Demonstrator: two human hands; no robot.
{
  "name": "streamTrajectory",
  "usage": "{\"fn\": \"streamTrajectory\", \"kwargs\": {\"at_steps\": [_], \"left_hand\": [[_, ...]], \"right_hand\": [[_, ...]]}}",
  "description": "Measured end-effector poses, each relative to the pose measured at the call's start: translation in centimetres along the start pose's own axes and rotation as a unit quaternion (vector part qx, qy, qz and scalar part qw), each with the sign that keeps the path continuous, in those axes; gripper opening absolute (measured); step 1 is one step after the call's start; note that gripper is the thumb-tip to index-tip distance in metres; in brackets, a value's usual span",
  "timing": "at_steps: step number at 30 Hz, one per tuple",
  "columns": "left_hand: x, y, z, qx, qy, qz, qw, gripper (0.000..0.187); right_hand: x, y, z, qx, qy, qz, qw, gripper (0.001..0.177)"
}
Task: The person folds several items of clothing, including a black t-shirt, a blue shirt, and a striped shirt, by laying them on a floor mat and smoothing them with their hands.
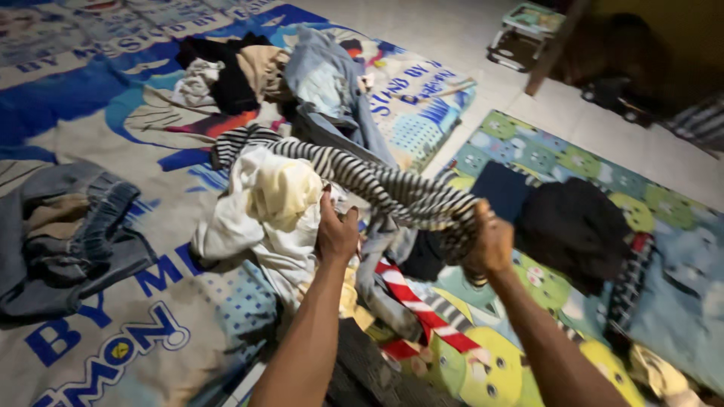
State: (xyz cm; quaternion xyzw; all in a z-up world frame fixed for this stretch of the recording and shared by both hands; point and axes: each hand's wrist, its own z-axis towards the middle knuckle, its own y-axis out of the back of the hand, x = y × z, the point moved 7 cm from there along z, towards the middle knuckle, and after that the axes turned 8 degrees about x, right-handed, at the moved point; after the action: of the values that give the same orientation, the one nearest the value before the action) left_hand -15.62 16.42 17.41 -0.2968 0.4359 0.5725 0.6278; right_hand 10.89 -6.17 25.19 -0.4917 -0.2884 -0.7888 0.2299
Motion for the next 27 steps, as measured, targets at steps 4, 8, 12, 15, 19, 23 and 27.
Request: {"fn": "streamTrajectory", "kwargs": {"at_steps": [4,8,12,15,19,23,27], "left_hand": [[2.7,-6.9,-1.2,0.101,0.174,-0.423,0.883,0.058],[-0.8,-8.5,-2.3,0.109,0.26,-0.713,0.642,0.044],[-8.3,-6.4,-4.2,0.048,0.29,-0.727,0.621,0.057],[-10.6,-9.2,-6.3,0.031,0.338,-0.693,0.636,0.056],[-9.2,-18.1,-10.3,0.038,0.433,-0.584,0.685,0.053],[-10.3,-25.2,-17.1,0.237,0.329,-0.378,0.832,0.034],[-15.2,-26.0,-27.1,0.686,0.092,0.038,0.72,0.066]], "right_hand": [[5.4,8.6,-4.1,-0.032,0.047,0.025,0.998,0.055],[6.4,14.9,-9.4,-0.06,0.01,0.09,0.994,0.051],[3.5,21.7,-13.4,-0.159,-0.009,-0.111,0.981,0.069],[0.3,25.2,-15.7,-0.203,-0.04,-0.213,0.955,0.058],[-5.1,26.6,-16.9,-0.169,-0.137,-0.243,0.945,0.044],[-5.8,23.4,-16.1,-0.099,-0.127,-0.07,0.984,0.051],[-5.3,20.0,-16.6,-0.04,-0.367,0.241,0.898,0.063]]}}
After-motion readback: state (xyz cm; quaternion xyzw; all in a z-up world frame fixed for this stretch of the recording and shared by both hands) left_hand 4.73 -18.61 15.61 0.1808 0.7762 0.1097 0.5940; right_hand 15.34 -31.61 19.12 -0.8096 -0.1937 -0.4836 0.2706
